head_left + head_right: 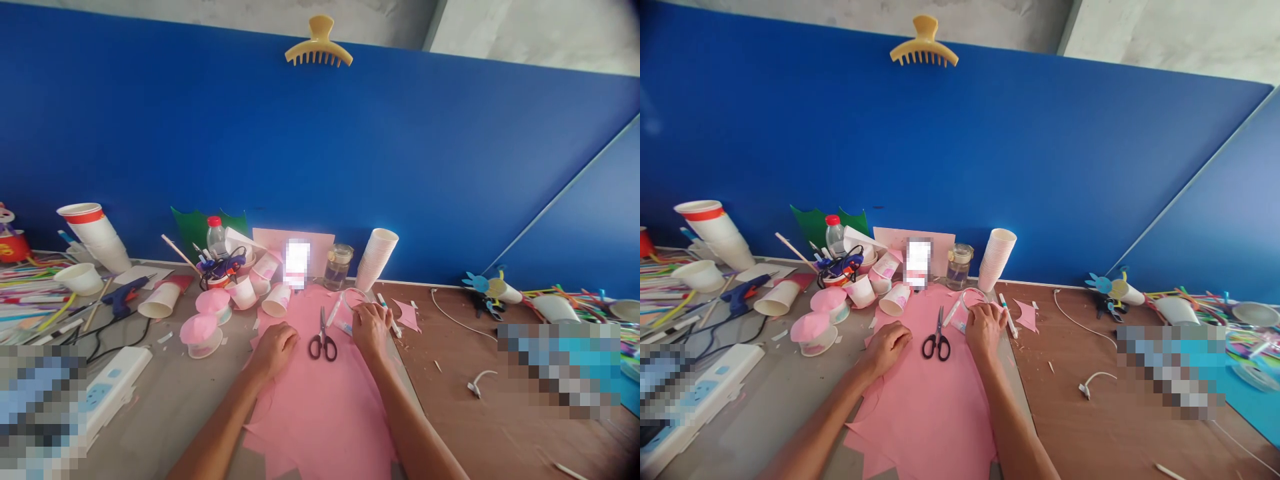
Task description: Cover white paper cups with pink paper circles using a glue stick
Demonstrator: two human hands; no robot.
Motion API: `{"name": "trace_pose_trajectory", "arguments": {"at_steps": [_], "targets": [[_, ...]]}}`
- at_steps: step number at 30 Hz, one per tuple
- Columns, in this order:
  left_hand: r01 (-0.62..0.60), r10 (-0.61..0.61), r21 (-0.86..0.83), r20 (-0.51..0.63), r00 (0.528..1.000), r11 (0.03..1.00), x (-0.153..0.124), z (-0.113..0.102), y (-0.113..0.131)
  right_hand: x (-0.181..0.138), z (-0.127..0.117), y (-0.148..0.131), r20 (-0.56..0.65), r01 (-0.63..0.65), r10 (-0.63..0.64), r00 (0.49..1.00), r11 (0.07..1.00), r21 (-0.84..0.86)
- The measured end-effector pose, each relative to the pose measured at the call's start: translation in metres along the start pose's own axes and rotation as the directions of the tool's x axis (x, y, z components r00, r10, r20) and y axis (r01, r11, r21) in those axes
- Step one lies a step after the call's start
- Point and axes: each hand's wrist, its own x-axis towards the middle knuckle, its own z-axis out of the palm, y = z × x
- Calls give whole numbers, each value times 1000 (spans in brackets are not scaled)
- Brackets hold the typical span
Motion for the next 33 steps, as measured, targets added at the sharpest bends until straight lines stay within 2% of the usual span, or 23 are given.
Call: {"name": "trace_pose_trajectory", "arguments": {"at_steps": [6,11,16,21,24,27,30,33], "targets": [[22,-22,-4,-15,1000,1000,-2,2,-3,-8,-18,-36,55,195,-207,977,967,162],[82,-84,-15,-100,992,996,-2,2,-9,-37,-30,-61,100,314,-360,928,896,314],[135,-138,-33,-157,978,990,1,-4,-10,-65,-39,-77,164,420,-496,853,838,349],[155,-158,-28,-129,979,987,1,-5,-4,-87,-44,-88,155,510,-597,787,771,380],[151,-152,-18,-97,984,988,1,-4,-4,-99,-45,-91,176,517,-619,766,755,404],[144,-144,-6,-72,987,990,1,-3,-7,-104,-46,-90,237,458,-603,762,760,462],[148,-147,16,-57,988,989,2,-2,-8,-99,-45,-85,276,340,-516,811,799,496],[158,-156,42,-40,987,987,3,-4,-7,-91,-41,-77,307,233,-396,865,860,454]]}}
